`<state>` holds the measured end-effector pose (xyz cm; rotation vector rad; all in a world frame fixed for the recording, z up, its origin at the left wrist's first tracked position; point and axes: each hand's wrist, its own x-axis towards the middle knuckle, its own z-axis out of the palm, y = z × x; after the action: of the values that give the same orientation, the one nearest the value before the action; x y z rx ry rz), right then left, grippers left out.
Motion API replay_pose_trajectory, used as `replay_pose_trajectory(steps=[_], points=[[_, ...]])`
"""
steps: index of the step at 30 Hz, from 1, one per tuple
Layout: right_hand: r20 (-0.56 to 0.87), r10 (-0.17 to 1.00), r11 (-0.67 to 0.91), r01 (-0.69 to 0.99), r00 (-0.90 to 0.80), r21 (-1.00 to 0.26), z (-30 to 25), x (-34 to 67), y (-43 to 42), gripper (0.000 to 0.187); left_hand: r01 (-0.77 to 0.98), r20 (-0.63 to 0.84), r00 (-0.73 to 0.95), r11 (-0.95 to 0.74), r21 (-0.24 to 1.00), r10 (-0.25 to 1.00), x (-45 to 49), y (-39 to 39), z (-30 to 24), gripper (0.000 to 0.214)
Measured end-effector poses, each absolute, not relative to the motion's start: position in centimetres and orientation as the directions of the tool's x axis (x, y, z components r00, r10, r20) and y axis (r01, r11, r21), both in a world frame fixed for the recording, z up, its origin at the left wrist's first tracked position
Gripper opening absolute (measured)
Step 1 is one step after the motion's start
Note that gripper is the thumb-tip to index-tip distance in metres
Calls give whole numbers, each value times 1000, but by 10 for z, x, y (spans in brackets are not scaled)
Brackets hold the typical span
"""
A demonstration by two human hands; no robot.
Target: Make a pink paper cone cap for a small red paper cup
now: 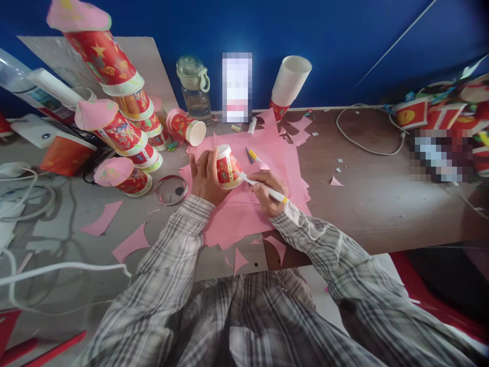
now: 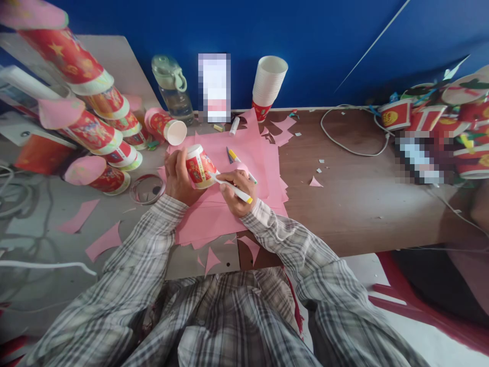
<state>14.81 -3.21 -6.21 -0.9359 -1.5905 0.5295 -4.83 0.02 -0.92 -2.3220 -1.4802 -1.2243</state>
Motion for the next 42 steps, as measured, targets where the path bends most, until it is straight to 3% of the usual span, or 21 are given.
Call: replay_pose_trajectory(steps=[14,23,28,42], points=[[494,869,451,366,27,-814,-58,148,-35,28,824,680,158,-475,309,716,-49,0,-6,89],[577,817,552,270,13,-789,-59,151,-33,40,834,698,177,-482,268,694,-48,1,-7,90],[543,840,518,288,9,-805,-56,149,-33,48,825,683,199,-496,269,702,-48,1,-8,93],[492,870,466,263,38,-845,-57,151,-33,46,810,689,190,-508,292,699,-48,0,-7,89]])
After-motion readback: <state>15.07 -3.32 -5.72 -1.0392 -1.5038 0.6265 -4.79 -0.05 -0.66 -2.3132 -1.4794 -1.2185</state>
